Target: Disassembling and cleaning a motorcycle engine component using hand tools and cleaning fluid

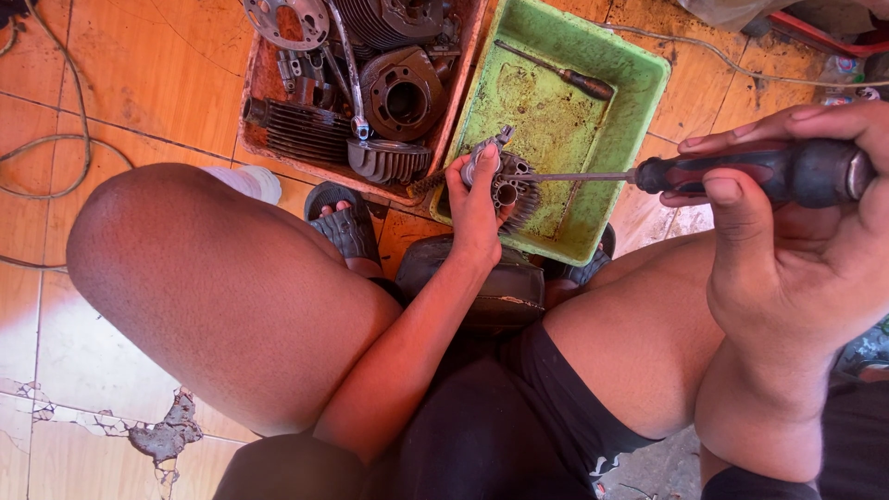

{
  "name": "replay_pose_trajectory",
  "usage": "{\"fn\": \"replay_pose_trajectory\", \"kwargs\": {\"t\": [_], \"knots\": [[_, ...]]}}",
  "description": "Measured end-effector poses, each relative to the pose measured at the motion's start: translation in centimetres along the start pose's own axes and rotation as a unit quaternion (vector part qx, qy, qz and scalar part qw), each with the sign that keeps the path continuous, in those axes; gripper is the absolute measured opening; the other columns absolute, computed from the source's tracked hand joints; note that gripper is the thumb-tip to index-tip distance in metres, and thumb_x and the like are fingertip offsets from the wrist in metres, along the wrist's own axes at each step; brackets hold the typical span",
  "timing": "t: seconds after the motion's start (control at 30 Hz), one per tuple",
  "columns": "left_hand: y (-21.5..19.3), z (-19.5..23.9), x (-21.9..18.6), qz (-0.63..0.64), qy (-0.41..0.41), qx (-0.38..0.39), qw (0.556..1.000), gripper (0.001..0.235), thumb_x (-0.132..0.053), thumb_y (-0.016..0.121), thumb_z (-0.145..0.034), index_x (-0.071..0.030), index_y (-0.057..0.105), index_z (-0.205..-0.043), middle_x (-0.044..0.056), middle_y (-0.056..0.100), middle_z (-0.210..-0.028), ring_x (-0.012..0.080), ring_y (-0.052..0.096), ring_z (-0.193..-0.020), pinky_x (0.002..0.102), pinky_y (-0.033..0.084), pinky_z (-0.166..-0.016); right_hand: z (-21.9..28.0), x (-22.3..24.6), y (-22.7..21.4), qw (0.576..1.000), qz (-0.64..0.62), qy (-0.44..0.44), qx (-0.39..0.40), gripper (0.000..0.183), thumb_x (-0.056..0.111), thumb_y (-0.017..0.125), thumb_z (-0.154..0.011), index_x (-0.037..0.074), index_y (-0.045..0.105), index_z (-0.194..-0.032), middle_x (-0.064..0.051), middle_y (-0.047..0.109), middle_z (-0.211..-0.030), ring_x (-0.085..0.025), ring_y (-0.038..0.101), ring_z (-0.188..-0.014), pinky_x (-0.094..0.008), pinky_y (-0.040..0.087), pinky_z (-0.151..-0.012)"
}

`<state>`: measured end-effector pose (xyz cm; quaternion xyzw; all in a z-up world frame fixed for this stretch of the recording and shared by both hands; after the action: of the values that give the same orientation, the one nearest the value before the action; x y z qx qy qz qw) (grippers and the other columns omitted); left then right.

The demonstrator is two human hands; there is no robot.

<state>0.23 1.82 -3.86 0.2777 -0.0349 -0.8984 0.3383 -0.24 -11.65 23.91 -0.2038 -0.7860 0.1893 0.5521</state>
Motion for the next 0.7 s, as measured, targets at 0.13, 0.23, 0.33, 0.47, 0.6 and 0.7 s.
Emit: {"fn": "replay_pose_trajectory", "kwargs": {"t": [0.13, 0.23, 0.33, 0.47, 0.6, 0.7], "knots": [[0.0, 0.1, -0.1, -0.002, -0.001, 0.005, 1.000, 0.059, -0.054, 0.068, -0.076, -0.021, 0.049, -0.121, 0.004, 0.056, -0.127, 0.0158, 0.051, -0.100, 0.028, 0.053, -0.064, 0.0, 0.1, 0.0, 1.000, -0.005, 0.000, 0.004, 0.028, -0.003, 0.050, -0.121, -0.013, 0.029, -0.135, -0.038, 0.044, -0.126, -0.047, 0.069, -0.111, -0.045, 0.066, -0.086], [0.0, 0.1, -0.1, -0.005, 0.002, 0.012, 1.000, 0.059, -0.054, 0.067, -0.076, -0.020, 0.049, -0.120, 0.006, 0.054, -0.130, 0.0175, 0.050, -0.103, 0.029, 0.053, -0.065, 0.2, -0.2, -0.3, 1.000, 0.003, -0.003, 0.009, 0.029, -0.006, 0.053, -0.121, -0.014, 0.030, -0.137, -0.037, 0.044, -0.128, -0.048, 0.069, -0.113, -0.046, 0.062, -0.097], [0.1, 0.0, 0.1, 0.017, 0.009, 0.025, 0.999, 0.048, -0.050, 0.067, -0.079, -0.020, 0.050, -0.113, 0.005, 0.053, -0.135, 0.0184, 0.048, -0.105, 0.030, 0.052, -0.064, 0.3, 0.0, -0.9, 0.999, 0.039, -0.016, 0.032, 0.035, -0.004, 0.058, -0.117, -0.016, 0.033, -0.139, -0.036, 0.050, -0.126, -0.048, 0.073, -0.116, -0.044, 0.056, -0.105], [0.2, -0.3, 0.0, 0.057, 0.023, 0.045, 0.997, 0.041, -0.046, 0.068, -0.080, -0.021, 0.050, -0.108, 0.006, 0.050, -0.136, 0.0205, 0.046, -0.104, 0.032, 0.049, -0.065, 0.2, 1.6, -1.2, 0.991, 0.076, -0.024, 0.109, 0.056, 0.002, 0.054, -0.107, -0.011, 0.026, -0.154, -0.042, 0.056, -0.141, -0.044, 0.070, -0.122, -0.051, 0.049, -0.121], [0.2, -0.5, 0.3, 0.047, 0.032, 0.055, 0.997, 0.042, -0.048, 0.067, -0.082, -0.020, 0.051, -0.109, 0.008, 0.049, -0.136, 0.0228, 0.048, -0.102, 0.035, 0.050, -0.066, 2.7, 1.4, -2.4, 0.968, 0.211, -0.091, 0.104, 0.067, 0.010, 0.061, -0.109, -0.023, 0.030, -0.159, -0.043, 0.041, -0.161, -0.055, 0.042, -0.158, -0.059, 0.037, -0.138], [0.3, -0.6, 0.3, 0.047, 0.037, 0.061, 0.996, 0.040, -0.045, 0.067, -0.083, -0.022, 0.051, -0.110, 0.005, 0.054, -0.128, 0.0207, 0.051, -0.100, 0.036, 0.049, -0.067, 2.2, 2.1, -2.4, 0.964, 0.251, -0.064, 0.061, 0.051, 0.029, 0.075, -0.103, -0.015, 0.072, -0.128, -0.030, 0.067, -0.117, -0.039, 0.065, -0.103, -0.048, 0.054, -0.092]]}}
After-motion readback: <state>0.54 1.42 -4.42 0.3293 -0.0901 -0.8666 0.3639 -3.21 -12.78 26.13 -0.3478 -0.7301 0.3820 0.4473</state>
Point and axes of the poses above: each hand's wrist, its own z-axis away from the middle knuckle, its own y-axis out of the palm, x = y × z, the point moved 6 cm from there along -z, towards the middle knuckle
